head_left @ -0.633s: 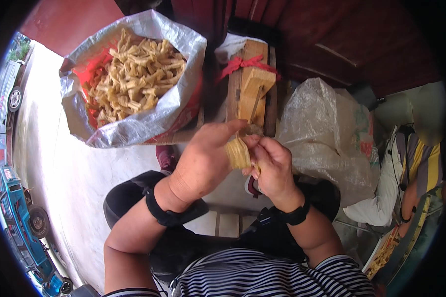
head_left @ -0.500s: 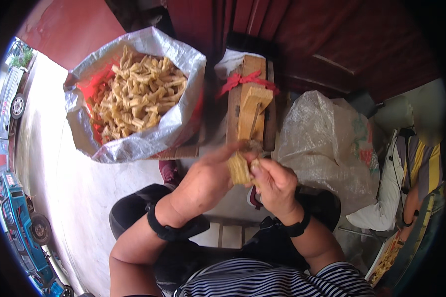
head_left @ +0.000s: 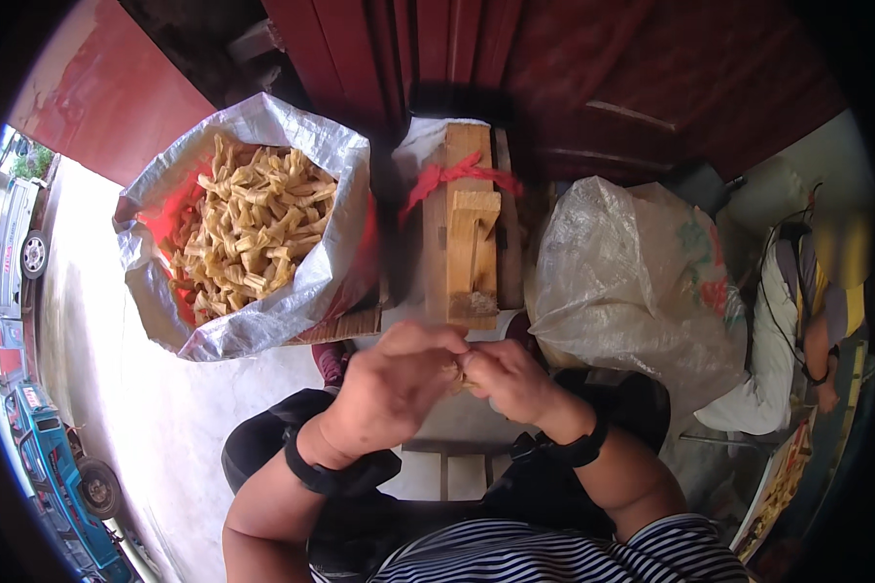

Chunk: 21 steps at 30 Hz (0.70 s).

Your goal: The person takes strips of dried food from a plastic bag and ties them into small knots by hand, placing the finished bundles into a cardboard box.

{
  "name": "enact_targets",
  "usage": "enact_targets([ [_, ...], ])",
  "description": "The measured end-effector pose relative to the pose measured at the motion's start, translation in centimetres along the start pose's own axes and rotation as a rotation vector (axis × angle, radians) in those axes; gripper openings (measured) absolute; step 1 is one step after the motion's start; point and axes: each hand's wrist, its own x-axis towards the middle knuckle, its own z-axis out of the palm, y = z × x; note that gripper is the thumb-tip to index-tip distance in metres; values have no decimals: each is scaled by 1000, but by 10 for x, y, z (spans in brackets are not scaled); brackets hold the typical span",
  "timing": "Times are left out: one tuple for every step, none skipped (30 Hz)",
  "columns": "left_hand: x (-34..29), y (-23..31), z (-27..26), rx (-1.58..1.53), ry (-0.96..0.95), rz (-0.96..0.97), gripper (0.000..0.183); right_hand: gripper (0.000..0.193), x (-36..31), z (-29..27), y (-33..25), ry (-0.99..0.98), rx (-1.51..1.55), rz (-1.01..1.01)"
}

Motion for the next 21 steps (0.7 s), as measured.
enact_targets([
  [0, 5, -5, -122, 19, -27, 11, 33, -3, -1, -9, -80, 202, 119],
  [2, 8, -9, -239, 35, -47, 10, 37, -5, -3, -13, -156, 403, 228],
  [1, 12, -11, -539, 137, -18, 12, 46, -10, -1, -8, -242, 484, 163],
  [1, 15, -13, -839, 242, 12, 13, 47, -14, -2, -5, -298, 535, 163],
  [1, 16, -12, -869, 269, 45, 15, 48, -16, -6, -3, -358, 580, 163],
  [1, 14, -15, -712, 260, 34, 16, 49, -17, -9, -1, -418, 624, 163],
  [1, 11, -20, -555, 249, 23, 16, 48, -16, -10, 1, -401, 637, 177],
  [2, 8, -24, -402, 239, 15, 17, 48, -15, -11, 0, -349, 619, 184],
  [4, 6, -26, -410, 185, -22, 26, 48, -14, -11, -2, -295, 602, 191],
  [3, 4, -25, -532, 141, -151, 29, 48, -12, -12, -3, -242, 583, 197],
  [0, 2, -23, -654, 98, -286, 33, 45, -10, -12, -4, -243, 604, 194],
  [0, 4, -21, -685, 20, -381, 37, 43, -9, -9, -5, -222, 509, 177],
  [3, 7, -20, -711, -59, -476, 41, 41, -8, -5, -8, -201, 414, 160],
  [6, 15, -16, -718, -45, -607, 31, 39, -7, -3, -10, -180, 319, 140],
  [4, 10, -14, -685, -7, -646, 28, 36, -8, -5, -10, -199, 309, 146],
  [1, 3, -12, -651, 32, -684, 24, 36, -10, -10, -12, -216, 284, 152],
  [-3, -1, -11, -678, 49, -615, 22, 36, -13, -15, -16, -233, 261, 154],
  [-7, -4, -11, -704, 67, -545, 20, 37, -14, -18, -19, -250, 238, 155],
  [-8, -4, -10, -729, 85, -474, 19, 35, -13, -21, -19, -226, 279, 160],
  [-4, -3, -8, -704, 149, -465, 20, 32, -13, -23, -18, -196, 317, 171],
  [4, 0, -3, -679, 216, -456, 22, 30, -13, -25, -17, -168, 354, 183],
])
